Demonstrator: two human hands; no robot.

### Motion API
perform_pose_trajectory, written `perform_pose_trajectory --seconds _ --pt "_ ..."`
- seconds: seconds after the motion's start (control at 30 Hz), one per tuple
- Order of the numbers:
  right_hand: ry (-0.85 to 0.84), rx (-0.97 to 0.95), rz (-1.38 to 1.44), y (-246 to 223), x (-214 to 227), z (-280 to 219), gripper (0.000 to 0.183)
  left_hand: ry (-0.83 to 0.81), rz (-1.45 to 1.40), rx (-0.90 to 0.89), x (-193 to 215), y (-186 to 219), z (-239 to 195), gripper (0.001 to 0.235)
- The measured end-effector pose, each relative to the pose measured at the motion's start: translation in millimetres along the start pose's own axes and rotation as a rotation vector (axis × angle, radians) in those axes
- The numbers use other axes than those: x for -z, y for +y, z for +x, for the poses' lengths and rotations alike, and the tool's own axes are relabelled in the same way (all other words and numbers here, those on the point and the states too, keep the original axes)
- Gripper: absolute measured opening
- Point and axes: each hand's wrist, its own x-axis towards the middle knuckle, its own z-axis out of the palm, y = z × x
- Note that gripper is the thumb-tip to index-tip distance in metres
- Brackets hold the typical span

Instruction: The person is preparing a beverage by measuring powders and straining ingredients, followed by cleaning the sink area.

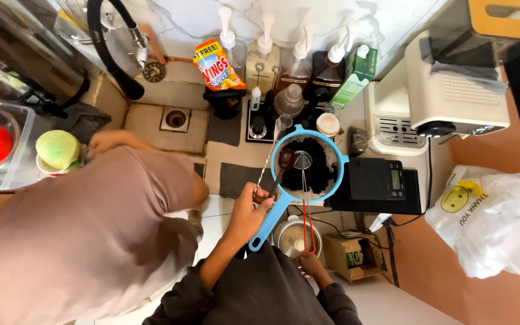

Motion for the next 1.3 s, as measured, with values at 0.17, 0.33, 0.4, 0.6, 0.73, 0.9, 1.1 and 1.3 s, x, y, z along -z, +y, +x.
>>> perform_pose_trajectory --seconds 0.17,0.33,0.4,0.6,0.73,0.9,1.1,1.3 --pt "-0.010 -0.003 -0.019 -12.7 -0.4 -8.6 0.024 0.019 -0.025 -0.004 2.9 0.5 -2.9 0.018" --pt "-0.088 0.034 -0.126 -14.7 19.2 -5.0 0.029 0.111 -0.047 0.019 8.7 -25.4 6.0 0.015" --pt "-0.177 0.366 -0.654 -18.5 30.3 -8.3 0.031 0.160 -0.104 0.054 15.2 -51.1 14.4 0.022" --pt "-0.044 0.210 -1.239 -44.2 74.9 -51.5 0.047 0.306 -0.588 0.392 41.0 -172.0 45.6 0.042" --pt "-0.070 0.082 -1.395 -185.3 31.2 -216.4 0.052 0.338 -0.571 0.410 54.2 -123.0 25.6 0.036" --pt "-0.306 0.678 -0.655 -327.2 -39.5 -379.0 0.035 0.317 -0.799 0.419 47.3 -98.3 13.5 0.053" --pt "0.157 0.952 -0.821 -376.9 -109.2 -298.4 0.075 0.333 -0.757 0.318 26.3 -58.1 -0.1 0.050" --pt "0.207 0.824 -0.541 -378.9 -116.0 -217.9 0.027 0.290 -0.516 0.240 30.9 -88.4 -1.9 0.051"
